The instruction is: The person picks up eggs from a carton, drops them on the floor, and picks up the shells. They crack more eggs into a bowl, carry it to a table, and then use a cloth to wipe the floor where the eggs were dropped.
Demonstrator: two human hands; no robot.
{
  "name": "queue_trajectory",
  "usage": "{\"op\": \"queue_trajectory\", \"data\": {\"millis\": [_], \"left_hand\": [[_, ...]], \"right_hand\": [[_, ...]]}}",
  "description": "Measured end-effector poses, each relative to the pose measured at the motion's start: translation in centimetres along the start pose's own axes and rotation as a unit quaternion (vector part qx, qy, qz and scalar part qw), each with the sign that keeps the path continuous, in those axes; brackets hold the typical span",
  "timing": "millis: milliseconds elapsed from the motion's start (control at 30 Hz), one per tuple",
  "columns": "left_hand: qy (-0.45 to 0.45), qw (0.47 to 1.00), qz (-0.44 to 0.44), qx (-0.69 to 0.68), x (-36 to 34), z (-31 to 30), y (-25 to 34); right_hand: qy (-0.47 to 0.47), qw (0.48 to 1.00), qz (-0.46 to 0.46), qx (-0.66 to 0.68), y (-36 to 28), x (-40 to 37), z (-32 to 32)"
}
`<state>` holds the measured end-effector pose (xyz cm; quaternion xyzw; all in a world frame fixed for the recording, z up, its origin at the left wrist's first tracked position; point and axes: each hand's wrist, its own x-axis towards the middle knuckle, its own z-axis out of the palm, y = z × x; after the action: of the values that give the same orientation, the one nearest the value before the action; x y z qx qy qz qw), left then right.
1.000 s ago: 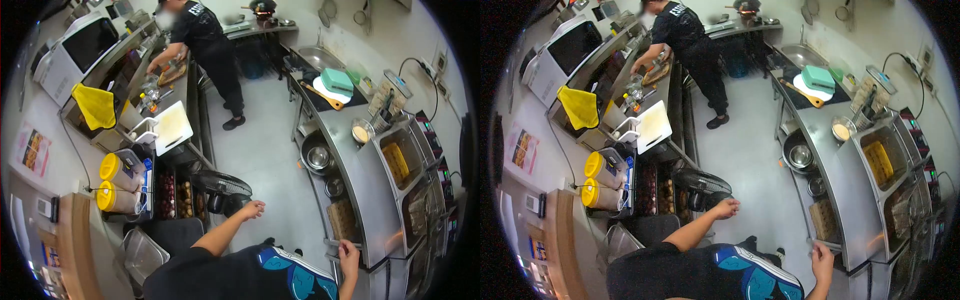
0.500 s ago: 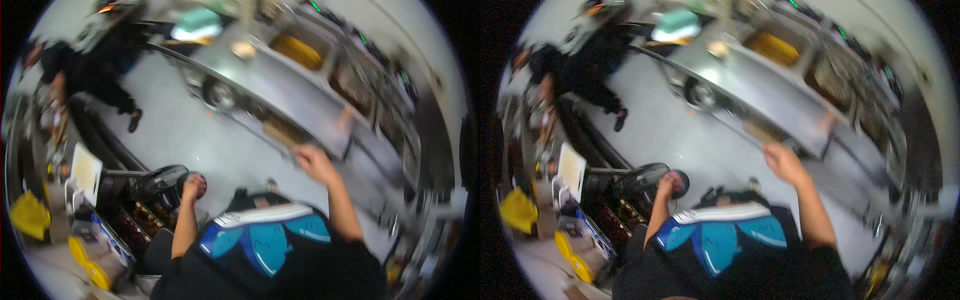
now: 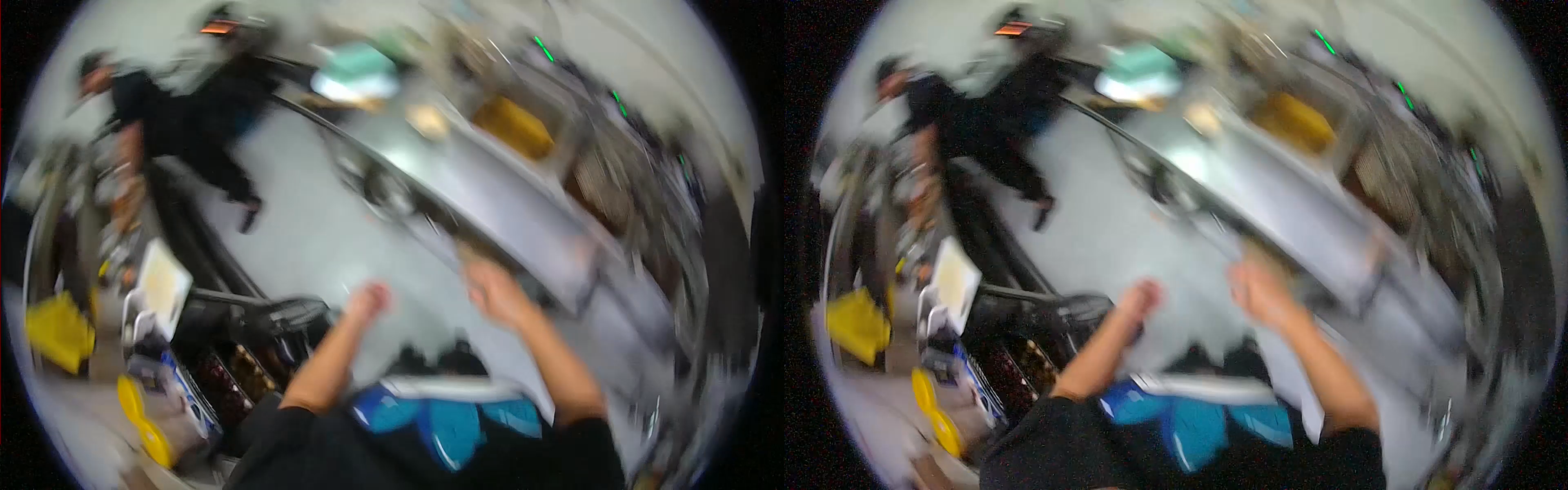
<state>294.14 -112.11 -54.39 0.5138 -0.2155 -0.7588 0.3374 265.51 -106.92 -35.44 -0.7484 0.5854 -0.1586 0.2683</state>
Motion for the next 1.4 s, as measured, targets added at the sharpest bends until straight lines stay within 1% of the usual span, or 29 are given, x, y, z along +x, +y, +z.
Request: {"op": "queue_trajectory", "data": {"millis": [33,67,100,133,167,200,300,333,367,400,433,533,633,700,733,767,833,933,1000,1033,1100,1133,1200,1233,1267,1300,1333,1367,1400], "left_hand": [[-0.061,0.998,0.03,0.008,1.5,1.6,-0.3],[-0.048,0.997,0.003,-0.067,-0.2,6.6,2.5],[-0.077,0.994,0.006,-0.079,0.6,9.7,2.8],[-0.185,0.962,0.119,-0.16,2.3,12.1,1.3],[-0.284,0.919,0.063,-0.265,1.9,12.6,1.9],[-0.386,0.851,0.0,-0.356,1.2,13.3,2.4],[-0.34,0.855,0.027,-0.391,0.9,10.6,2.1],[-0.455,0.755,0.127,-0.454,0.5,10.9,1.9],[-0.553,0.629,0.223,-0.499,-0.1,11.9,1.4],[-0.402,0.772,0.166,-0.464,-1.2,10.0,1.6],[-0.255,0.877,0.072,-0.401,-2.5,8.1,1.9],[-0.26,0.863,0.119,-0.415,-4.9,6.6,3.2],[-0.107,0.865,0.139,-0.471,-5.2,6.6,3.7],[-0.107,0.845,0.112,-0.511,-6.0,6.8,3.4],[-0.108,0.835,0.099,-0.53,-6.2,6.8,3.3],[-0.123,0.843,0.086,-0.516,-6.2,6.7,3.0],[-0.149,0.861,0.056,-0.484,-6.1,6.7,2.1],[-0.057,0.942,-0.054,-0.328,-4.8,6.9,1.5],[-0.052,0.963,-0.033,-0.262,-4.3,7.7,2.0],[-0.048,0.972,-0.024,-0.229,-4.1,8.0,2.5],[-0.035,0.991,0.059,-0.113,-2.9,8.7,2.9],[-0.032,0.993,0.101,-0.054,-2.0,9.2,3.2],[0.01,0.982,0.153,0.11,0.1,10.2,4.3],[0.044,0.938,0.27,0.214,1.3,10.6,4.6],[0.066,0.871,0.377,0.308,2.5,10.9,4.5],[0.073,0.872,0.383,0.298,3.5,11.5,4.6],[0.08,0.87,0.394,0.285,4.8,12.3,5.1],[0.099,0.817,0.466,0.325,6.6,12.9,5.3],[0.12,0.753,0.539,0.358,8.4,13.3,5.4]], "right_hand": [[0.075,0.992,-0.1,0.009,-0.8,2.4,1.1],[0.114,0.981,-0.155,0.039,-2.8,4.5,1.6],[0.126,0.97,-0.174,0.117,-4.0,6.5,3.1],[0.12,0.965,-0.203,0.115,-4.6,8.2,4.9],[0.117,0.963,-0.214,0.114,-4.5,8.9,7.0],[0.117,0.963,-0.216,0.113,-4.7,9.6,8.0],[0.043,0.949,-0.276,0.145,-6.0,11.1,9.3],[0.023,0.944,-0.287,0.161,-6.4,11.0,10.1],[0.001,0.939,-0.296,0.177,-6.8,10.7,11.0],[-0.02,0.933,-0.305,0.192,-7.4,10.3,11.8],[-0.031,0.932,-0.315,0.175,-8.3,10.0,11.7],[-0.051,0.929,-0.34,0.136,-10.2,9.7,10.9],[-0.055,0.936,-0.332,0.107,-8.7,10.1,12.4],[-0.072,0.945,-0.313,0.064,-7.7,9.9,13.3],[-0.072,0.954,-0.287,0.037,-6.8,9.8,13.8],[-0.071,0.963,-0.261,0.012,-5.7,9.5,14.4],[-0.079,0.979,-0.187,-0.005,-3.3,9.0,15.1],[-0.104,0.993,-0.052,0.035,1.4,8.4,16.3],[-0.123,0.988,0.031,0.086,6.0,7.8,18.0],[-0.116,0.992,0.032,0.043,7.6,7.2,18.5],[-0.11,0.992,0.035,-0.045,10.8,5.2,19.4],[-0.14,0.988,0.061,0.013,12.5,4.2,19.8],[-0.183,0.966,0.122,0.134,15.8,2.7,20.4],[-0.179,0.951,0.156,0.196,17.2,2.0,21.1],[-0.173,0.929,0.198,0.26,17.8,1.4,21.5],[-0.162,0.901,0.242,0.32,18.7,0.3,21.7],[-0.136,0.937,0.198,0.254,19.2,-0.4,21.4],[-0.111,0.966,0.147,0.18,19.8,-1.0,21.3],[-0.097,0.974,0.153,0.134,21.2,-2.2,21.9]]}}
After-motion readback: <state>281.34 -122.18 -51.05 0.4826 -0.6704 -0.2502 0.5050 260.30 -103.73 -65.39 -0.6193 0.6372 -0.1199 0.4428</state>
